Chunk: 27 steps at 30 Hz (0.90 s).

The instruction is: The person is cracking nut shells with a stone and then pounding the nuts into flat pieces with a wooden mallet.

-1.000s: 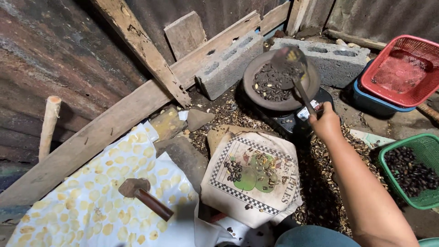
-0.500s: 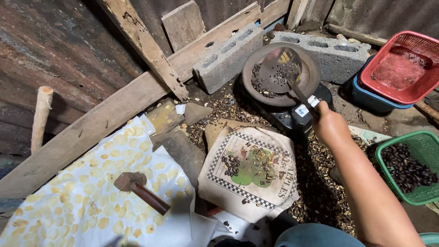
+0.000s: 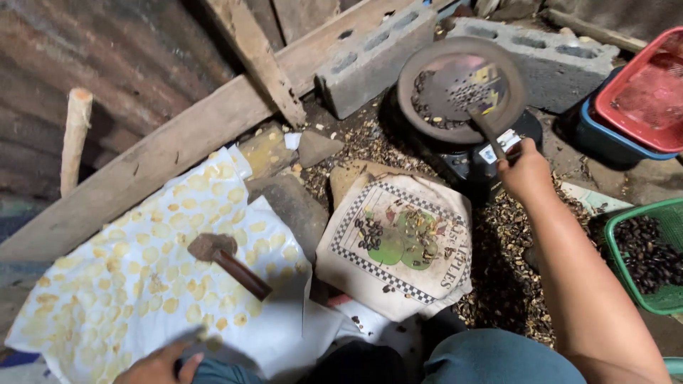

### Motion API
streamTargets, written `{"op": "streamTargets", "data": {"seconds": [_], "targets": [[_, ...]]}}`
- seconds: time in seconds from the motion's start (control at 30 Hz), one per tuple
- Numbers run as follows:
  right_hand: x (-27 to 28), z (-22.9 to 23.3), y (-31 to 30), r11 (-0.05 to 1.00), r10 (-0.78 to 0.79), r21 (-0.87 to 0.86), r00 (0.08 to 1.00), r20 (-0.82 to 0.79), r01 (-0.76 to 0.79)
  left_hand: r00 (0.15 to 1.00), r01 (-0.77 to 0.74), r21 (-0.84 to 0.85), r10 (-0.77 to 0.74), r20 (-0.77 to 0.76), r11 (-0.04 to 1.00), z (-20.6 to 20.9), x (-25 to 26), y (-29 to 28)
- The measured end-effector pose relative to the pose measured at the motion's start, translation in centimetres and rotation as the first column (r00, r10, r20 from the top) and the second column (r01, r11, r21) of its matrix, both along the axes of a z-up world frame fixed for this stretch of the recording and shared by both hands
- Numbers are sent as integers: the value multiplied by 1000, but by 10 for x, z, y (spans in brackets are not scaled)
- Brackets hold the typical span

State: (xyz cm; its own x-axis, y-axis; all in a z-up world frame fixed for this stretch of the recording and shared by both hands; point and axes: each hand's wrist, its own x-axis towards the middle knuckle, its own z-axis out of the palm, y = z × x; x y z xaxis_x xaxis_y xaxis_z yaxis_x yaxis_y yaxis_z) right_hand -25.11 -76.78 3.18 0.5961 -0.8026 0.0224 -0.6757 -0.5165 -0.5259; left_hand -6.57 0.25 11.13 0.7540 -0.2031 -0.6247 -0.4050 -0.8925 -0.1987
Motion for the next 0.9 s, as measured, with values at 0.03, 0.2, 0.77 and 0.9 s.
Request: {"op": "streamTargets", "data": {"seconds": [0.03, 0.2, 0.77, 0.9], "targets": [[1, 10, 6, 999, 8, -34, 996, -94, -11, 1000, -15, 4, 15, -13, 1000, 30, 0, -48], [21, 22, 66, 913, 363, -167, 928, -80, -371, 899, 389, -292, -429, -86, 874, 84, 3, -177], [-117, -71, 106, 840, -60, -527, 942, -330, -131, 823, 366, -913, -520, 228, 180, -136, -18, -396], [-156, -119, 84, 918, -114, -385, 869, -481, -93, 864, 400, -909, -377, 332, 115, -161, -33, -406]]}}
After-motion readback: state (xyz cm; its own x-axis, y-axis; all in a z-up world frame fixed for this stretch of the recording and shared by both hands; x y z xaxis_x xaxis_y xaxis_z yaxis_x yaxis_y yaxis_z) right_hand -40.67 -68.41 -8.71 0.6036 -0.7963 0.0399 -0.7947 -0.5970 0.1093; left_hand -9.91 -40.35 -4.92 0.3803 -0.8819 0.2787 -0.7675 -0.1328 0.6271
